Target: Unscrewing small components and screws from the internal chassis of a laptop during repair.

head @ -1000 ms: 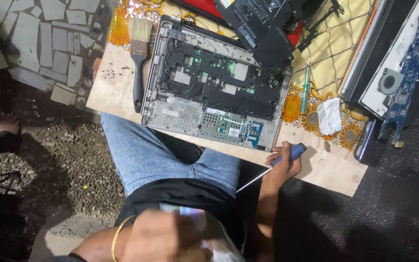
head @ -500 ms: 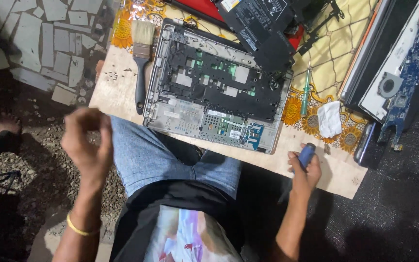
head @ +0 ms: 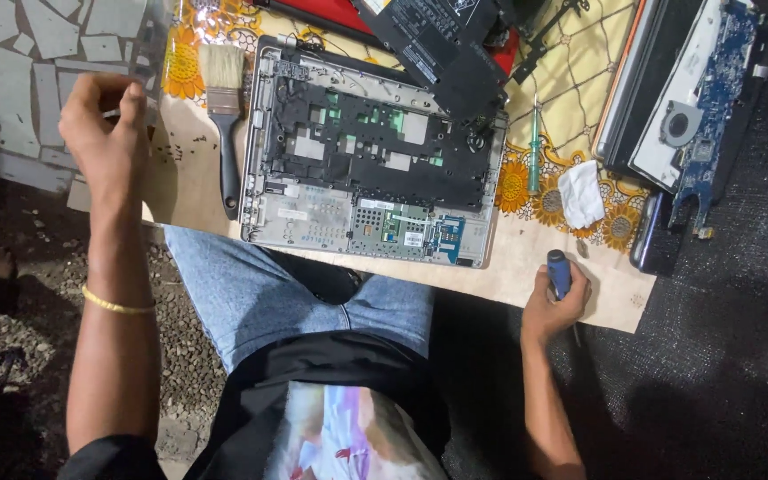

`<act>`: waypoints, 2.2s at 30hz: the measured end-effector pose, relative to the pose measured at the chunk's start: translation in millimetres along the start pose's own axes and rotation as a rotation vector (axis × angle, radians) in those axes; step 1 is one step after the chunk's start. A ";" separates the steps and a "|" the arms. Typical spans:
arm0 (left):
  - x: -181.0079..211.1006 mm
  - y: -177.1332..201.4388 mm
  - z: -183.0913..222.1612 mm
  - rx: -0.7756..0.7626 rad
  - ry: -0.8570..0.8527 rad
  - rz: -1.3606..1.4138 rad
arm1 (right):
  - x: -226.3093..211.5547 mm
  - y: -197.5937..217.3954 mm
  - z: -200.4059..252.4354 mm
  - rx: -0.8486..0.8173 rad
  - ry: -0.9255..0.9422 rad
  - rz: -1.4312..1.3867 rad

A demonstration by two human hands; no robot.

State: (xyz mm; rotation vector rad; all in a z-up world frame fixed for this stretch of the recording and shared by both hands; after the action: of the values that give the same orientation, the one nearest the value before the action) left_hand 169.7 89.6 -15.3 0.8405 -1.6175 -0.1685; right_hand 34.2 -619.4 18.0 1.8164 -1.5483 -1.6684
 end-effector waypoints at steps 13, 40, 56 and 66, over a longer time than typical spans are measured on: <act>-28.5 -27.9 0.8 -0.062 -0.099 -0.081 | -42.3 -3.7 0.2 0.258 0.312 0.228; -39.6 -37.6 -6.2 -0.282 0.160 -0.059 | 44.2 -19.0 -40.9 -0.092 0.123 0.305; 4.9 -38.6 -6.1 -0.357 0.095 0.024 | 76.1 -22.5 -72.5 -0.411 -0.102 0.306; -0.8 -40.2 -5.6 -0.361 0.117 0.013 | 77.1 -39.3 -99.0 -0.824 -0.513 -0.052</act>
State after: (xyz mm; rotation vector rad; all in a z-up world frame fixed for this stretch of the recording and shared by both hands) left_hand 191.7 62.9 -36.5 0.5508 -1.4267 -0.3833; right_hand 120.7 -709.0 -24.0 1.0479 -0.7102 -2.4237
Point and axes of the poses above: each hand's wrist, its own z-axis away from the middle knuckle, its own y-axis out of the back of the hand, x = y × z, the point moved 8 cm from there along -z, towards the middle knuckle
